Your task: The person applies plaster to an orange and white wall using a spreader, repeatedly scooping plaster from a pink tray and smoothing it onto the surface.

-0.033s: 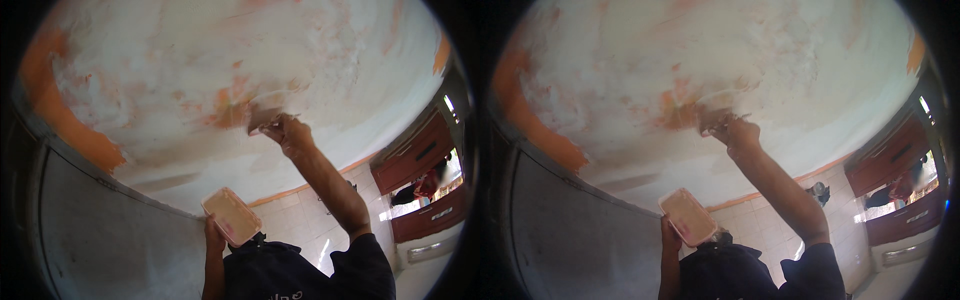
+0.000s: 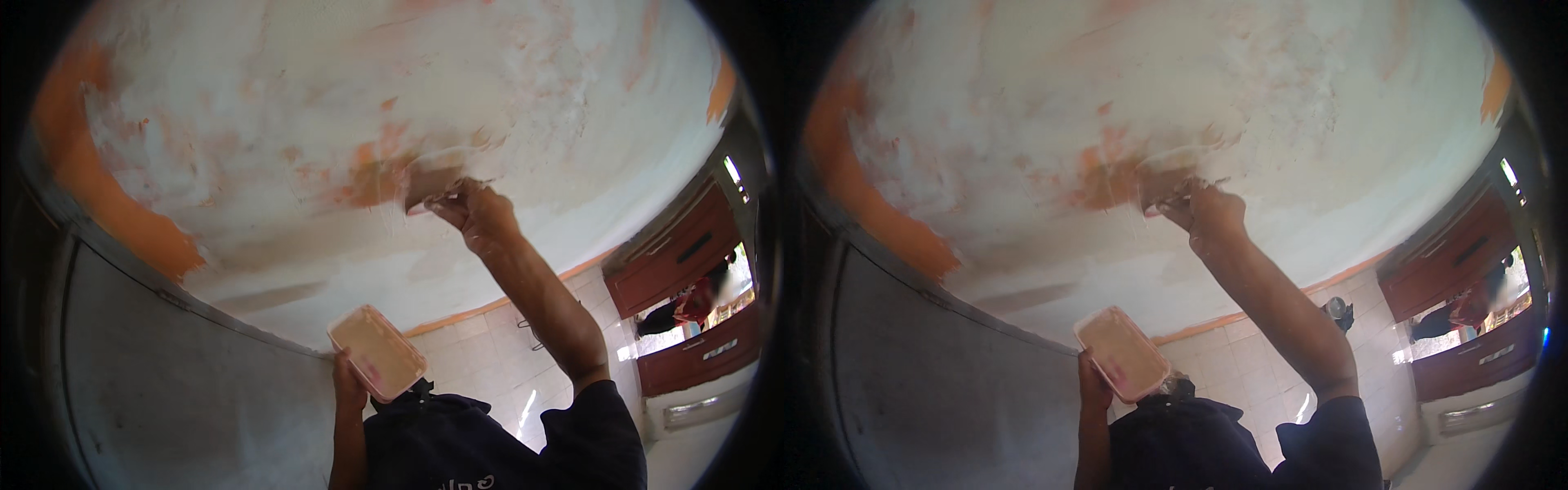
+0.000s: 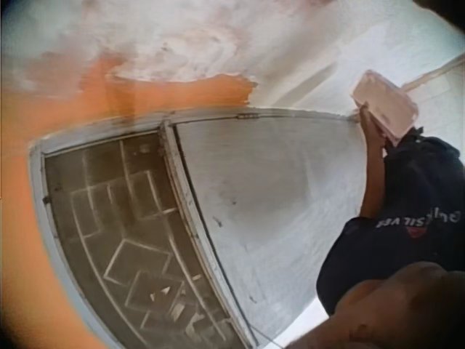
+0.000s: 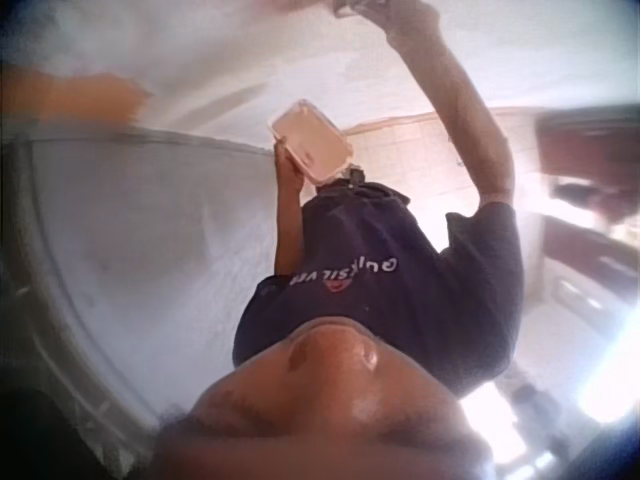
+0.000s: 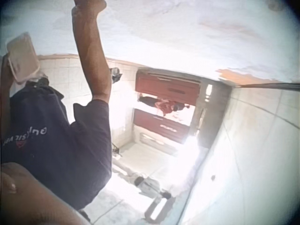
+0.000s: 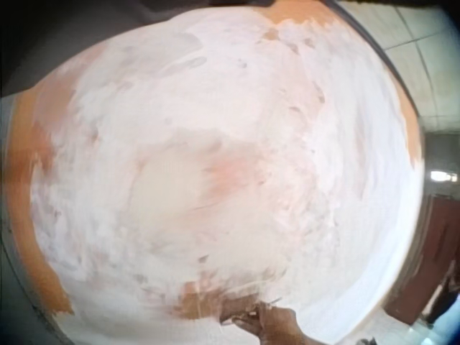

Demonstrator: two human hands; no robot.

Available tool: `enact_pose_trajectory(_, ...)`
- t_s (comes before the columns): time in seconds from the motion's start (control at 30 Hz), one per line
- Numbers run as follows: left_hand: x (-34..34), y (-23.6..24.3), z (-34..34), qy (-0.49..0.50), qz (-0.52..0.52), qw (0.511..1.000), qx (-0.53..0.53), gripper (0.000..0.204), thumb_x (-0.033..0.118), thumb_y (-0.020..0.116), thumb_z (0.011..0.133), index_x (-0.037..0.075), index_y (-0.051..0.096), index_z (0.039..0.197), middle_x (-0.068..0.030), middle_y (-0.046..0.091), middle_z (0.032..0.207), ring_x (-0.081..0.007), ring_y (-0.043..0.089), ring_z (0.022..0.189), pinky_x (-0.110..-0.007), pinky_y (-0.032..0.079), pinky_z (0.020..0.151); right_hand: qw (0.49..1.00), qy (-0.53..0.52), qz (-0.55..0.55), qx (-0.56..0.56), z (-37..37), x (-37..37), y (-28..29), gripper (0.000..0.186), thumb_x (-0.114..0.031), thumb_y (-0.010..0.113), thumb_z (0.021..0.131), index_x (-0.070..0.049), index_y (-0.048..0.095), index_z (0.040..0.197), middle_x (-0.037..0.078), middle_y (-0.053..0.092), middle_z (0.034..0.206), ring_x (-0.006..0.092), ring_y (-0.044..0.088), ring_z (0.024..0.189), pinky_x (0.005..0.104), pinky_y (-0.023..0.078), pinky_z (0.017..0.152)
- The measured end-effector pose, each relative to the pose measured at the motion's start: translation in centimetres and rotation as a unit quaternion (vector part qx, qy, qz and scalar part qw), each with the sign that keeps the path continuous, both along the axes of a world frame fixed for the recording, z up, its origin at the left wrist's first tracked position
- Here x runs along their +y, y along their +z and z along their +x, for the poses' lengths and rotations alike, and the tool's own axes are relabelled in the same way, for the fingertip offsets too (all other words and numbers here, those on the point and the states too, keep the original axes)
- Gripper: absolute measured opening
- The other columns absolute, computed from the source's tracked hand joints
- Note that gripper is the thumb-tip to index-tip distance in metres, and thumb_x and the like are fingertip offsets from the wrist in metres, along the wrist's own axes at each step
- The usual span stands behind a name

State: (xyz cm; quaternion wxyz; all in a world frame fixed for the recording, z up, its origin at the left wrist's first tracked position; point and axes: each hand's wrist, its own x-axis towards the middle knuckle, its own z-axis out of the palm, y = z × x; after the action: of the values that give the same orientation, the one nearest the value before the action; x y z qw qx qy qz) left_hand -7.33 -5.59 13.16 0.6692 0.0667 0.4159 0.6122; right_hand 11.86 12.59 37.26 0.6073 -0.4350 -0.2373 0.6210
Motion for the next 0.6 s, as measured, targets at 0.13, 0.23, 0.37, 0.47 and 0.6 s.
enact_pose_trajectory(0.13,0.1,0.2,-0.2,-0.008,0.024,0.999,-0.019,0.045,0.034,0.046,0.086,0.001,0.045,0.115,-0.0099,0.054,0.1,-0.0191,0.055,0.09,-0.033,0.047,0.076,0.997,0.018,0.078,-0.011,0.2,-3.1,4.6,0.015,-0.005,0.044,0.089,0.008,0.05,0.087,0.021,0.057,0.086,0.0346,0.061,0.087,0.0366,0.055,0.08)
enact_pose_trajectory(0.23,0.2,0.0,-0.1,-0.004,0.016,1.0,-0.012,0.045,0.033,0.045,0.086,0.0,0.044,0.116,-0.0107,0.054,0.103,-0.0205,0.056,0.093,-0.034,0.047,0.078,0.956,0.036,0.221,-0.191,1.2,-6.5,3.8,0.021,-0.011,0.045,0.09,0.008,0.048,0.099,0.021,0.058,0.093,0.0322,0.061,0.09,0.0392,0.051,0.085)
enact_pose_trajectory(0.37,0.1,-1.1,-0.6,-0.009,0.0,1.0,-0.002,0.046,0.032,0.045,0.085,-0.001,0.043,0.118,-0.0109,0.054,0.104,-0.0214,0.056,0.094,-0.034,0.046,0.08,0.996,-0.022,0.079,-0.017,2.4,-10.0,-2.0,0.022,-0.013,0.043,0.09,0.006,0.048,0.1,0.018,0.06,0.094,0.0293,0.062,0.086,0.0381,0.053,0.08)
enact_pose_trajectory(0.47,0.2,-0.8,-0.2,-0.01,0.003,1.0,-0.02,0.046,0.031,0.046,0.085,0.0,0.042,0.119,-0.0109,0.054,0.105,-0.0219,0.055,0.095,-0.034,0.045,0.082,0.996,-0.085,0.005,0.023,3.5,-11.0,-10.8,0.018,-0.002,0.047,0.081,0.004,0.047,0.097,0.016,0.058,0.089,0.0266,0.063,0.078,0.0341,0.057,0.067)
enact_pose_trajectory(0.6,0.0,-0.8,-0.3,-0.007,-0.007,1.0,-0.011,0.047,0.031,0.046,0.085,0.0,0.041,0.12,-0.0112,0.053,0.107,-0.022,0.054,0.098,-0.035,0.044,0.083,0.99,-0.094,-0.101,0.017,2.6,-7.8,-17.7,0.017,-0.002,0.043,0.085,0.008,0.045,0.098,0.017,0.058,0.088,0.0259,0.063,0.076,0.034,0.058,0.064)
